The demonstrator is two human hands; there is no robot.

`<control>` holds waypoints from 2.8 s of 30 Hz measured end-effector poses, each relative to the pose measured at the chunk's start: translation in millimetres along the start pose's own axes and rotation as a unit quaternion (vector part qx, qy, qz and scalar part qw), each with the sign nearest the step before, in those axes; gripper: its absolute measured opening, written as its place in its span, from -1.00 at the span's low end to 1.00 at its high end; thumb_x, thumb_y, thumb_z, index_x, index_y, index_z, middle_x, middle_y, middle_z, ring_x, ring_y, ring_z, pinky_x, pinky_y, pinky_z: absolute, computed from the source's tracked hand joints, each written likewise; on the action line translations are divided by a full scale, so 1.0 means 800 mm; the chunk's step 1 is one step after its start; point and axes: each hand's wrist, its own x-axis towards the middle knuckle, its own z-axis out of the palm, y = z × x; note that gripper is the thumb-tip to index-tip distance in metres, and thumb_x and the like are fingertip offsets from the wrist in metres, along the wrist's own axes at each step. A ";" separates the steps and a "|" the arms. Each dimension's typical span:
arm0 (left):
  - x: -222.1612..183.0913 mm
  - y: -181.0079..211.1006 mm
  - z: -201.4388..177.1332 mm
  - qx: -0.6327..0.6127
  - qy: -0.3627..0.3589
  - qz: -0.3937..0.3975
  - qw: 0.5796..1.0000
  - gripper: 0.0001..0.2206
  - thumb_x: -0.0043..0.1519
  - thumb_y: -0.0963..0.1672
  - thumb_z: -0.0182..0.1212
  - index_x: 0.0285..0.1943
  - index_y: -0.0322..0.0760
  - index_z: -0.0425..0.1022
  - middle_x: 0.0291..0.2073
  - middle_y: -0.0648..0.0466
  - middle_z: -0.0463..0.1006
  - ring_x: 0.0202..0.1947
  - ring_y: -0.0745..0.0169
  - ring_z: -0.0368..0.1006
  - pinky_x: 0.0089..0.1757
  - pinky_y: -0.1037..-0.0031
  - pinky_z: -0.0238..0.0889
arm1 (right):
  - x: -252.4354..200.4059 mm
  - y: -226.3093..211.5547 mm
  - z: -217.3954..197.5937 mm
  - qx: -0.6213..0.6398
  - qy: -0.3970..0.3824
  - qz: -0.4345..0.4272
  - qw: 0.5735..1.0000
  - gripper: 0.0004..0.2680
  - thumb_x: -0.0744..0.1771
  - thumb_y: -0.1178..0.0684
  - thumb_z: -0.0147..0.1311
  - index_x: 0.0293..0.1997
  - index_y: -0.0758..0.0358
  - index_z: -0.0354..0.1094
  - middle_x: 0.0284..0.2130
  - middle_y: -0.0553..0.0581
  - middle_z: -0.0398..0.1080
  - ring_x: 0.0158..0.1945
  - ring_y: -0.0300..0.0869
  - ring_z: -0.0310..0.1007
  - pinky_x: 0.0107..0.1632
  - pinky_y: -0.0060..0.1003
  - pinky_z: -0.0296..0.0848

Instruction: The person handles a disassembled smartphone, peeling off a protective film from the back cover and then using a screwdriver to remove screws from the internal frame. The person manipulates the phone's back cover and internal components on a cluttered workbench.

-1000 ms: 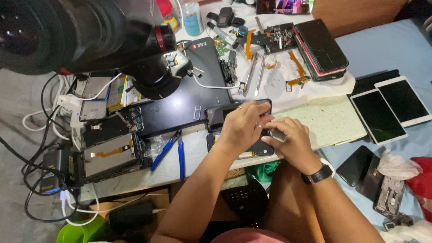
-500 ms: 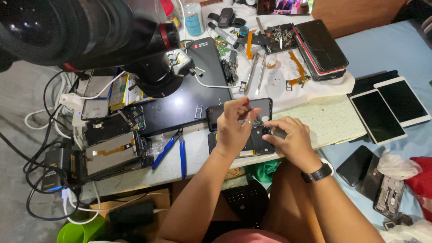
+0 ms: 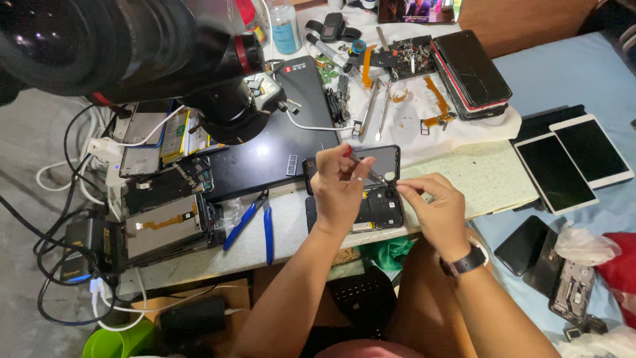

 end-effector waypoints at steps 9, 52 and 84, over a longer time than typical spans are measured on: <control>-0.008 0.011 0.007 -0.007 -0.002 -0.003 1.000 -0.64 0.20 -0.22 0.46 0.08 -0.35 0.35 -0.45 0.08 0.55 -0.46 0.46 0.49 -0.39 0.63 0.38 | 0.009 -0.043 -0.005 -0.223 0.018 -0.200 0.954 -0.91 0.20 0.06 0.38 -0.39 0.16 0.56 -0.46 0.02 0.50 -0.27 -0.07 0.47 -0.08 -0.08 0.32; -0.018 0.045 0.016 0.002 -0.154 0.167 0.974 -0.64 0.29 -0.38 0.23 0.21 -0.40 0.28 -0.12 -0.20 0.58 -0.11 -0.07 0.64 -0.11 0.34 0.51 | 0.019 0.028 -0.047 -0.153 -0.172 -0.151 0.961 -0.63 0.09 -0.11 0.43 -0.08 0.02 0.55 -0.18 0.00 0.44 -0.01 -0.05 0.40 0.10 -0.11 0.25; -0.018 0.042 0.007 -0.054 -0.305 0.151 0.939 -0.59 0.18 -0.37 0.17 0.21 -0.38 0.29 0.01 -0.20 0.54 -0.04 -0.23 0.55 -0.05 0.24 0.47 | 0.018 0.031 -0.045 -0.146 -0.165 -0.154 0.963 -0.65 0.10 -0.10 0.41 -0.12 0.14 0.50 -0.17 -0.02 0.47 0.00 -0.04 0.42 0.10 -0.06 0.23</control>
